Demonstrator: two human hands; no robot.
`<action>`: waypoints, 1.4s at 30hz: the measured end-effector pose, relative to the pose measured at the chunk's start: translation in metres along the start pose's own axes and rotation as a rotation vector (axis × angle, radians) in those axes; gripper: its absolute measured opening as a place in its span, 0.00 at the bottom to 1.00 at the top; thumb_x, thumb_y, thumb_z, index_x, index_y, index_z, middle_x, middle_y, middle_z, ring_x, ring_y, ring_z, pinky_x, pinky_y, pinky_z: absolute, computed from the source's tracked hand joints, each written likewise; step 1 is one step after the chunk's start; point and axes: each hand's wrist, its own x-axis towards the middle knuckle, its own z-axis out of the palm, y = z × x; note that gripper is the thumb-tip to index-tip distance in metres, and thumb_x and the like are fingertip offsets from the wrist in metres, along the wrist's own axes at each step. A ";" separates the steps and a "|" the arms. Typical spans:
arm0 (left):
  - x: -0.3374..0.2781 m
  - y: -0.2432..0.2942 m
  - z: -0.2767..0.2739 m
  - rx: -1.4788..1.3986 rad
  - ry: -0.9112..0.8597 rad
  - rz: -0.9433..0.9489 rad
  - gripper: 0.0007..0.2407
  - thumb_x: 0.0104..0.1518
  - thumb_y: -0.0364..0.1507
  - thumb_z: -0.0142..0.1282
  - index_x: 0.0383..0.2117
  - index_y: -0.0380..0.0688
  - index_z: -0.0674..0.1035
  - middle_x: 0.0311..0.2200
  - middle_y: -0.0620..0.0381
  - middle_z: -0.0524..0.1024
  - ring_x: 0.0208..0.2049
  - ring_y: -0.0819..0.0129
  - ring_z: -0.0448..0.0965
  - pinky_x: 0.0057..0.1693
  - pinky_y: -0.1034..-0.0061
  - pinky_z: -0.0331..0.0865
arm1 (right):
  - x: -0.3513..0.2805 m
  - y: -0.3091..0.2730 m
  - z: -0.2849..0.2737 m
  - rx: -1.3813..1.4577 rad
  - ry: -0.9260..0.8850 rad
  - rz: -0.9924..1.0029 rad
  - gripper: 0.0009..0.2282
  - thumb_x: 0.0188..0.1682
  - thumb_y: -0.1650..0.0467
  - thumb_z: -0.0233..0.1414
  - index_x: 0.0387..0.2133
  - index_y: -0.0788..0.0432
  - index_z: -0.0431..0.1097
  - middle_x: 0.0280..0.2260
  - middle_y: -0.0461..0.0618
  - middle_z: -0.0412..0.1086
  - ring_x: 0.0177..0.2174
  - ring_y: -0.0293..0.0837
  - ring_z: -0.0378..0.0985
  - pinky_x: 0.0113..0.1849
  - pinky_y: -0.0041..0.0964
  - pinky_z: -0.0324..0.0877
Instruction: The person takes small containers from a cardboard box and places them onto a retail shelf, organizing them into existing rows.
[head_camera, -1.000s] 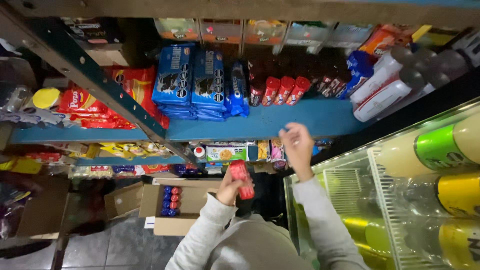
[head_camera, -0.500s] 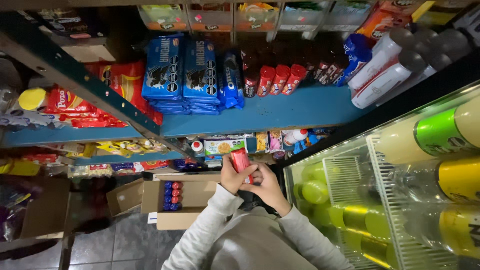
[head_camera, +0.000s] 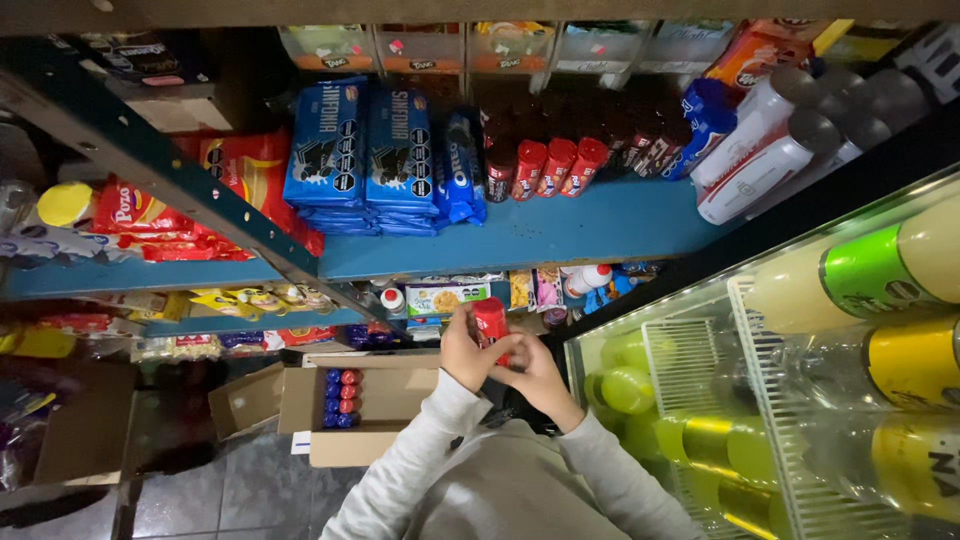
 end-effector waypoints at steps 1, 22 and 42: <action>-0.003 0.008 0.000 0.002 -0.003 0.000 0.38 0.41 0.43 0.88 0.61 0.51 0.78 0.53 0.48 0.86 0.59 0.45 0.85 0.66 0.51 0.77 | 0.002 0.007 0.001 0.002 0.003 0.000 0.34 0.43 0.80 0.73 0.65 0.58 0.70 0.45 0.55 0.81 0.42 0.45 0.88 0.44 0.44 0.85; -0.012 -0.032 0.005 -0.065 0.024 0.230 0.24 0.56 0.35 0.79 0.55 0.40 0.80 0.45 0.50 0.85 0.39 0.60 0.88 0.37 0.73 0.83 | 0.115 -0.078 -0.124 -0.501 0.565 -0.667 0.28 0.43 0.67 0.78 0.55 0.64 0.76 0.43 0.61 0.81 0.45 0.58 0.87 0.48 0.49 0.81; -0.023 -0.046 -0.012 -0.121 -0.015 0.117 0.19 0.61 0.35 0.70 0.57 0.50 0.79 0.44 0.62 0.83 0.37 0.75 0.85 0.40 0.75 0.80 | 0.239 -0.073 -0.195 -0.471 0.608 -0.575 0.26 0.51 0.71 0.71 0.59 0.63 0.64 0.52 0.62 0.76 0.51 0.51 0.82 0.54 0.46 0.81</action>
